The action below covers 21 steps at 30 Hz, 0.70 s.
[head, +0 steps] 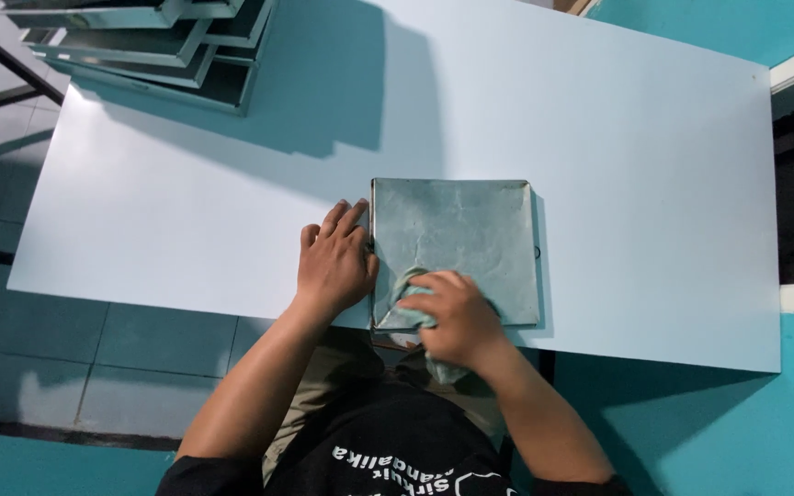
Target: The person wipes the surface of a metal tray with a cloth on a white table. They then move the tray aside and pick up another tray from a stack to continue wiping its surface.
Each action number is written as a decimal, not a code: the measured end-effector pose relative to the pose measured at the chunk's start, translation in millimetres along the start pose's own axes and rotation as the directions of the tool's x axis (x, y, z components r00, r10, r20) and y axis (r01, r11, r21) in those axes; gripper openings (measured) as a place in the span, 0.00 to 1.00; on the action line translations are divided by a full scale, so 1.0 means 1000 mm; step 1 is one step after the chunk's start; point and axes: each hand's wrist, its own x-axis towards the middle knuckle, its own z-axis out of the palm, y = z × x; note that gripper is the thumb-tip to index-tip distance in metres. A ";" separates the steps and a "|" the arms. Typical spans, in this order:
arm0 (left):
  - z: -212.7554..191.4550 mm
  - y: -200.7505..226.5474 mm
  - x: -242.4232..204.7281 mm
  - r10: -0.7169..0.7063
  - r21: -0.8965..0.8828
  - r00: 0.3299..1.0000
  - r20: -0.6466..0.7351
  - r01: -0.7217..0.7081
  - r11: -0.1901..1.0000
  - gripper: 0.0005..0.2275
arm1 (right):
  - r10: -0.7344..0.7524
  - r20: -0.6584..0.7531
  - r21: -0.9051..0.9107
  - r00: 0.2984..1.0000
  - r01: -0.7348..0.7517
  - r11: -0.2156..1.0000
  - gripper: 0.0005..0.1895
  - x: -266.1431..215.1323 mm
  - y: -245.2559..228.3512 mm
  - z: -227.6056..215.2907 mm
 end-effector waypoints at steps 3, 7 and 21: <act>0.004 -0.002 0.003 -0.035 0.022 0.999 0.016 0.034 0.999 0.14 | 0.067 -0.114 -0.084 0.991 -0.077 0.993 0.27 -0.027 0.071 0.004; 0.011 -0.006 0.004 -0.007 -0.012 1.000 -0.018 0.006 1.000 0.14 | 0.342 -0.218 -0.089 0.914 -0.367 0.926 0.26 -0.044 0.098 -0.023; 0.008 -0.005 0.002 0.016 -0.108 0.999 -0.029 -0.019 0.994 0.27 | 0.248 -0.322 -0.196 0.914 -0.320 0.927 0.28 -0.021 0.076 -0.010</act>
